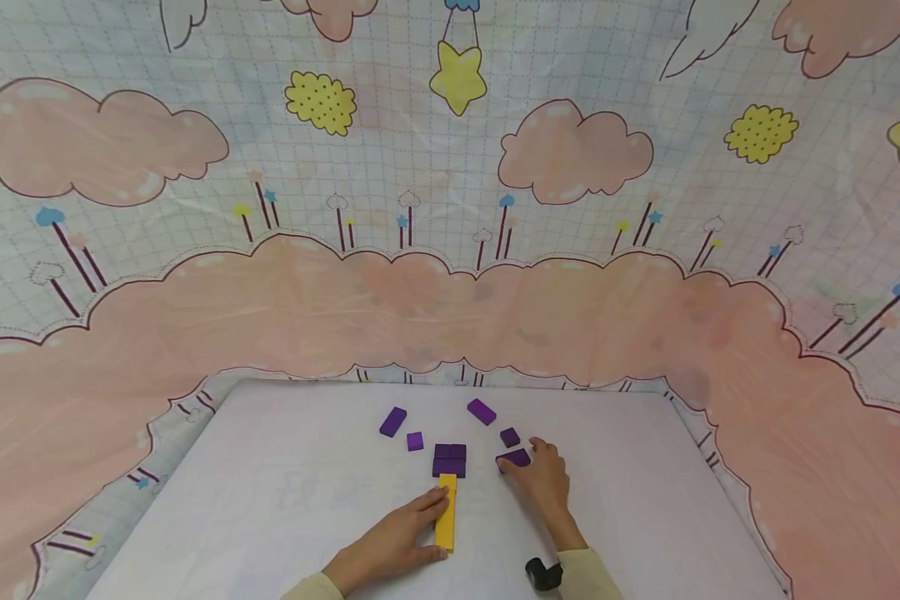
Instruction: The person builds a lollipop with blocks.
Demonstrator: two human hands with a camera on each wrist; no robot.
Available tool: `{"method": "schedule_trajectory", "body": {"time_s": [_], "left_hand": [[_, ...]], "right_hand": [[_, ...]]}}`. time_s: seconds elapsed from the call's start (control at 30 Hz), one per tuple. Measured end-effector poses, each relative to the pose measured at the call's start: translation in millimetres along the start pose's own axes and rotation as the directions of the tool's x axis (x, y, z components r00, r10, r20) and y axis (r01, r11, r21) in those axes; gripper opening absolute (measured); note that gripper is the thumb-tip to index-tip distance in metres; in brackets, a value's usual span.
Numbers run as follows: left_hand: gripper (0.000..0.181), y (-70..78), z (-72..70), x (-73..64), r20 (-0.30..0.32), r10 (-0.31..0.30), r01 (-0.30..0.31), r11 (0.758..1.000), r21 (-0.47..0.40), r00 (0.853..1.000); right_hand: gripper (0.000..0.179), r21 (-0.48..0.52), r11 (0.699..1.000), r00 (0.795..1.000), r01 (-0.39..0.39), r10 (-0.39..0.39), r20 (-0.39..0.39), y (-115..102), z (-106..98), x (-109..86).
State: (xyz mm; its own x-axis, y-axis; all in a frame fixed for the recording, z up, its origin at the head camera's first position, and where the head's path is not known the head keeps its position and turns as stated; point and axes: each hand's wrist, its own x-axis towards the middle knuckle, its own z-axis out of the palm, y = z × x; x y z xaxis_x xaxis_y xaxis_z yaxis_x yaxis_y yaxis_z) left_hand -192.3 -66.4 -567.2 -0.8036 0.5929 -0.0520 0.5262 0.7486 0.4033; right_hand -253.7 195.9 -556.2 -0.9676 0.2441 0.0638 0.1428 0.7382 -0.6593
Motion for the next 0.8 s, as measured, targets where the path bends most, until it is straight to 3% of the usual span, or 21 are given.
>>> {"method": "schedule_trajectory", "body": {"time_s": [0.13,0.43,0.8], "left_hand": [[0.075,-0.7,0.8,-0.3,-0.010,0.015,-0.015,1.000,0.011,1.000],[0.076,-1.8,-0.1,1.3,0.007,0.003,-0.003,1.000,0.004,1.000],[0.076,-1.2,0.3,1.7,0.021,-0.020,0.020,1.000,-0.014,1.000]], "right_hand": [[0.086,-0.047,0.998,0.998,-0.049,0.051,0.030,-0.2,5.0,0.4],[0.088,-0.131,0.989,0.996,-0.069,0.076,0.053,-4.7,9.5,2.8],[0.085,-0.184,0.982,0.996,-0.045,0.058,0.069,-8.4,10.7,1.1]]}}
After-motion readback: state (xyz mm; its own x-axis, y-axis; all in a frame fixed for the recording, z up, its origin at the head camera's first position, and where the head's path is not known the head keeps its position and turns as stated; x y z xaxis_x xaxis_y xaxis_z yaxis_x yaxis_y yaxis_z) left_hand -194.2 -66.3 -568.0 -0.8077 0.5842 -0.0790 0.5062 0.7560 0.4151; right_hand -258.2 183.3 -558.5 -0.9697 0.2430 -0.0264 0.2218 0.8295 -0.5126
